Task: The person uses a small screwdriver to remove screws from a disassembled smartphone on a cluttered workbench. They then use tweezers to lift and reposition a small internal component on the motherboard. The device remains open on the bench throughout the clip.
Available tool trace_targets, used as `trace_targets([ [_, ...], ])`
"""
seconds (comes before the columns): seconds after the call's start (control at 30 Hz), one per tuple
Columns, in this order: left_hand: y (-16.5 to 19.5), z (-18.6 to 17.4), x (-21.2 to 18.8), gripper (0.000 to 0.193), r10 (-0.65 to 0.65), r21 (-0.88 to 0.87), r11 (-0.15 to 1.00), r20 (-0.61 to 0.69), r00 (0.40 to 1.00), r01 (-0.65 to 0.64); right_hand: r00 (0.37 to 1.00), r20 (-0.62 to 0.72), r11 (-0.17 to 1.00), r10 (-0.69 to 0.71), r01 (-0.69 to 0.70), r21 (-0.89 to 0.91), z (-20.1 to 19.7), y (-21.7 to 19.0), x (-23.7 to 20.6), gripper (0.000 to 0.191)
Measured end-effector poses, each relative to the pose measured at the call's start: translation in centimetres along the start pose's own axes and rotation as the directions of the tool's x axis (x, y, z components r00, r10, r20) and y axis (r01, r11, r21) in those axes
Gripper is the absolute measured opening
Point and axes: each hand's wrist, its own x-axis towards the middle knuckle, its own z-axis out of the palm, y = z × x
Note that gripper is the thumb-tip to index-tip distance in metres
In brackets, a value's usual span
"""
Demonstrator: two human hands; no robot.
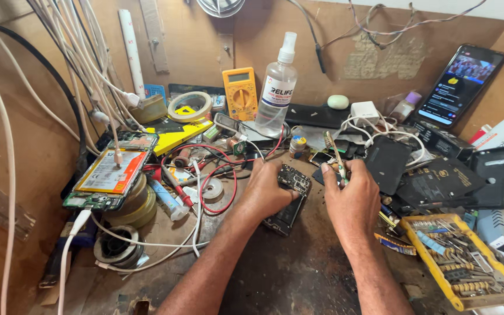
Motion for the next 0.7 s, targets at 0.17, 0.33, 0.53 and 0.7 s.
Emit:
trace_targets([
  [0.17,-0.1,0.8,-0.4,0.057,-0.03,0.063,0.998,0.003,1.0,0.03,1.0,-0.006,0.999,-0.006,0.007,0.053,0.2,0.5,0.1,0.036],
  [0.33,-0.4,1.2,-0.6,0.061,0.097,0.134,0.987,-0.071,0.993,-0.087,0.999,-0.01,0.996,-0.043,0.044,0.079,0.4,0.6,0.1,0.037],
  [0.53,-0.3,0.1,-1.3,0.045,0.176,0.05,0.984,-0.203,0.963,-0.169,0.999,0.022,0.99,0.025,-0.027,0.136,0.4,0.5,0.1,0.041],
  [0.7,0.9,-0.2,-1.8,0.046,0.155,0.04,0.988,-0.22,0.963,-0.15,0.999,-0.016,0.989,-0.033,0.035,0.146,0.6,0.7,0.2,0.042],
])
